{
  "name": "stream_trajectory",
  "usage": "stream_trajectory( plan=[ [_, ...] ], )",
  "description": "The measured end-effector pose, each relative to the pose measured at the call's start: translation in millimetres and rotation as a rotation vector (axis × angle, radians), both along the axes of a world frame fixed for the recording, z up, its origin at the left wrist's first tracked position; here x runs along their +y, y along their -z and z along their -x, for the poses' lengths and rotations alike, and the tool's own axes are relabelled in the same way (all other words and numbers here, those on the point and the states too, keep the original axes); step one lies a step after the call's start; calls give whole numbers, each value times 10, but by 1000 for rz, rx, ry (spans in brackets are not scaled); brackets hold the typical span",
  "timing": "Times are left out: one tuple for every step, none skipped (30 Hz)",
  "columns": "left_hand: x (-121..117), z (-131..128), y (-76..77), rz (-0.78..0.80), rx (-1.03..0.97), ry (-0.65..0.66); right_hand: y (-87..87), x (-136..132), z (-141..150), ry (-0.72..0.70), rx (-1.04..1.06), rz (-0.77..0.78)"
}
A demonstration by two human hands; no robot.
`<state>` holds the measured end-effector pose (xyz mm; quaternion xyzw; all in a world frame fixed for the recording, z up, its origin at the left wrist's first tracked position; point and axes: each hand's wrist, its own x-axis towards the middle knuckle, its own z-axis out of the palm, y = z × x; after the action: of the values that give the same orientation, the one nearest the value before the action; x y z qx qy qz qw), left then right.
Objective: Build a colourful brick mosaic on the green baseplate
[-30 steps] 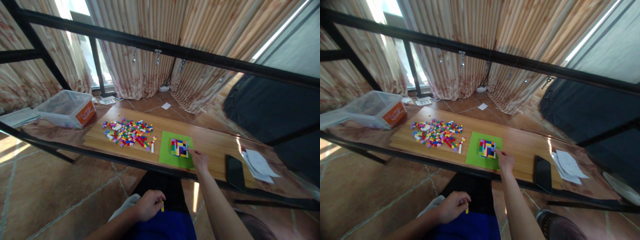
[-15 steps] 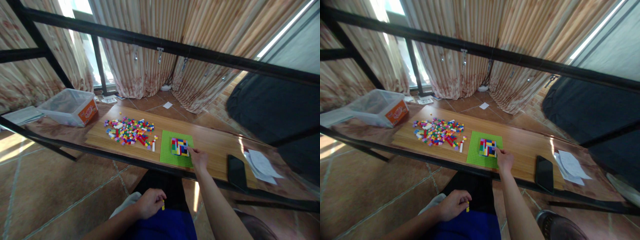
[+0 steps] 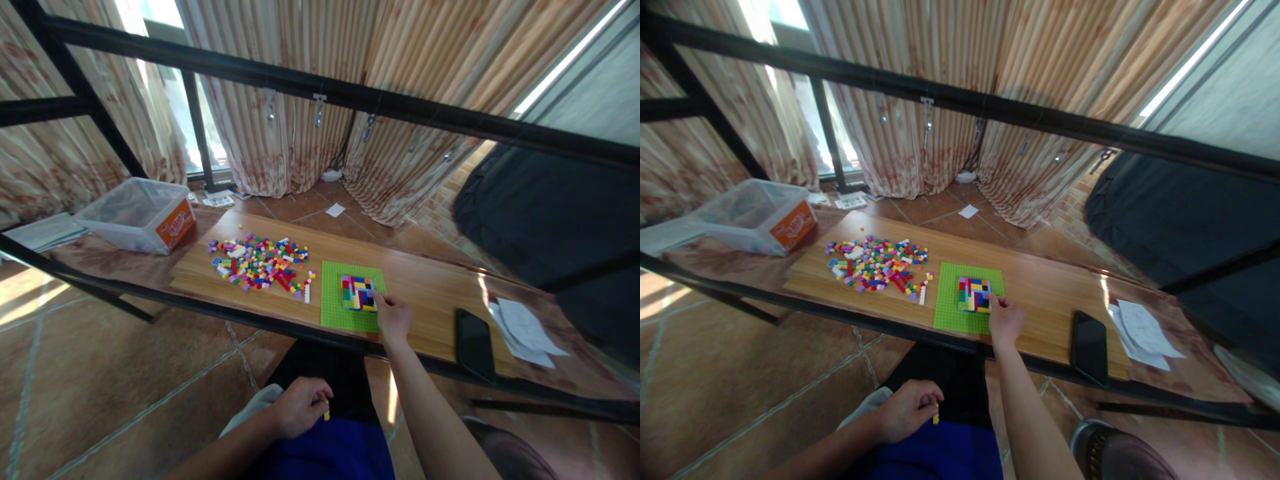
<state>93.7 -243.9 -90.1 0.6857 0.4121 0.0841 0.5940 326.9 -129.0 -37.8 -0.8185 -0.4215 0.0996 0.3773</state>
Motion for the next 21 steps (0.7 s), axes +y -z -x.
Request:
stream_trajectory(
  plan=[
    [-1,-1,0,5,-5,0,1,-4,7,1,-6,2],
    [-2,-2,1,9,-9,2,1,-8,14,2,-11,4],
    [-3,-3,3,12,-10,4,0,-13,19,2,-16,6],
    [-4,-3,6,16,-9,5,-2,-18,23,0,-19,9],
    [-5,-3,9,21,-9,4,-4,-22,25,-4,-20,12],
    [-6,-4,12,27,-10,1,-6,-25,25,-11,-20,16],
    [-6,-3,14,32,-10,-4,-9,-28,23,-19,-18,21],
    [-7,-3,16,35,-9,-7,-11,-29,19,-29,-16,27],
    [-9,-2,16,32,-10,-8,-14,-30,13,-37,-13,34],
    [-10,0,15,23,-11,-8,-16,-30,5,-43,-11,42],
    [-11,2,12,12,-13,-8,-18,-27,-6,-49,-8,49],
    [-12,4,9,3,-14,-6,-20,-22,-19,-54,-3,56],
    [-14,6,4,-4,-16,-5,-20,-15,-36,-59,6,62],
    [-15,8,-1,-7,-16,-5,-19,-5,-56,-64,19,67],
    [-15,9,-5,-6,-15,-5,-17,8,-78,-70,36,71],
    [-16,9,-9,-2,-14,-3,-14,22,-103,-77,56,73],
    [-15,8,-11,3,-14,-2,-9,36,-128,-83,77,75],
    [-15,7,-11,8,-15,-4,-2,50,-152,-87,97,77],
    [-15,5,-10,10,-17,-7,7,63,-174,-90,116,78],
    [-15,4,-6,11,-19,-10,17,74,-194,-88,132,76],
    [-15,3,-1,8,-21,-12,28,83,-209,-84,145,73]
  ],
)
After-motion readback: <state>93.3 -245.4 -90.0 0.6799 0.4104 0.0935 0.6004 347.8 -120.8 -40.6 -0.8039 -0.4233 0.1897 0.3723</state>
